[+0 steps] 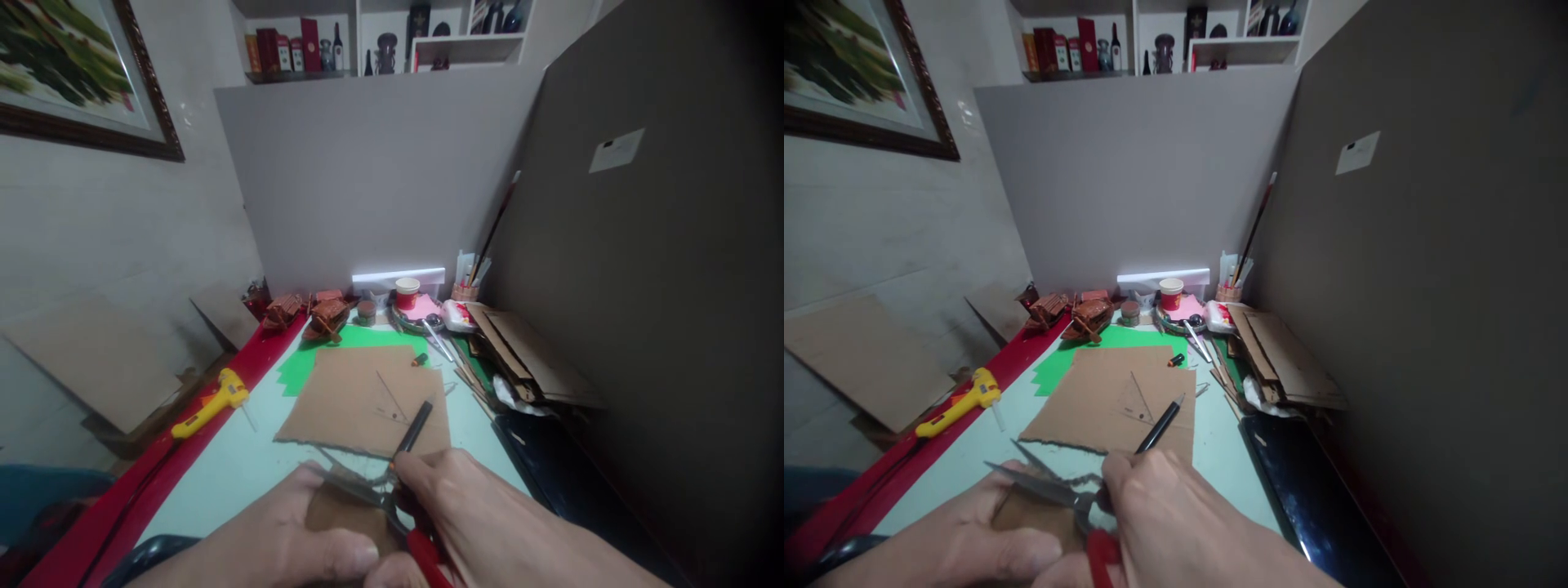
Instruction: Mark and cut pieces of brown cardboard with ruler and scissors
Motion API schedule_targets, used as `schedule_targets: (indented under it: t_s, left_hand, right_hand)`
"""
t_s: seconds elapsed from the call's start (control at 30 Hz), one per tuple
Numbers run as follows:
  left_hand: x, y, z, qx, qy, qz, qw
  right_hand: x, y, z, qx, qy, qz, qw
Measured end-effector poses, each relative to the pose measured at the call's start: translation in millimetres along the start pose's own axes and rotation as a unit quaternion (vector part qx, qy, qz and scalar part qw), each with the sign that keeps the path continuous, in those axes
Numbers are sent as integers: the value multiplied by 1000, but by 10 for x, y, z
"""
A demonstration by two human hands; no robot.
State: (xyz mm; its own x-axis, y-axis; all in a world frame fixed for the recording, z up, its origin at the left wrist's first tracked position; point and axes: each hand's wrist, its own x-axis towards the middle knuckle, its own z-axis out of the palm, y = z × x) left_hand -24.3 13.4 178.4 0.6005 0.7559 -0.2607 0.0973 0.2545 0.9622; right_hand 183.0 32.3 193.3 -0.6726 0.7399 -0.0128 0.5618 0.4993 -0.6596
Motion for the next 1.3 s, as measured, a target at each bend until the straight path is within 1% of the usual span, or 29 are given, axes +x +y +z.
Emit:
schedule_targets:
  t_s: [0.07, 0.17, 0.23, 0.37, 0.43, 0.53, 0.63, 0.67, 0.77, 0.87, 0.93, 1.0, 1.07, 1.13, 1.23, 1.3]
  left_hand:
    - [-1, 38, 6, 19, 2, 12, 1000]
    - [-30, 94, 26, 22, 23, 0, 999]
    - [-62, 106, 35, 17, 39, -15, 999]
    - [-113, 63, 14, -10, 49, -43, 998]
    - [-128, 30, -16, 5, 49, -28, 998]
    - [-160, 0, -57, 35, 61, -2, 998]
    - [-218, 7, -71, 11, 56, -46, 997]
    - [-239, 12, -70, 5, 56, -48, 997]
    - [-288, 0, -64, 8, 65, -34, 997]
    - [-305, -64, -64, 4, 81, -48, 995]
    - [-305, -114, -67, -25, 87, -29, 995]
    - [-306, -148, -71, -55, 65, -12, 996]
    - [-310, -167, -77, -62, 27, -28, 997]
    - [-319, -181, -91, -36, 33, -40, 998]
    - [-347, -205, -139, 66, 66, -54, 994]
    - [-384, -208, -183, 115, 76, -73, 988]
  right_hand:
    - [24, -25, 5, -7, -8, 12, 1000]
    - [36, -28, 31, 11, -22, 29, 999]
    - [22, 15, 67, 17, -34, 28, 999]
    - [-32, 147, 152, 17, -21, 18, 999]
    - [-38, 174, 177, 13, -15, 23, 1000]
    - [7, 131, 188, 2, -30, 34, 999]
    - [75, 43, 200, 1, -51, 34, 998]
    - [94, 18, 211, -3, -53, 34, 998]
    - [136, -26, 267, -23, -65, 37, 997]
    - [169, -19, 340, -18, -74, 23, 997]
    - [186, 1, 375, -12, -71, 18, 997]
    - [200, 19, 393, -9, -69, 17, 997]
    - [213, 29, 405, 8, -68, 15, 998]
    - [231, 27, 427, 20, -66, 9, 998]
    - [261, 10, 474, -11, -59, 0, 998]
    - [257, 4, 481, -15, -48, -4, 999]
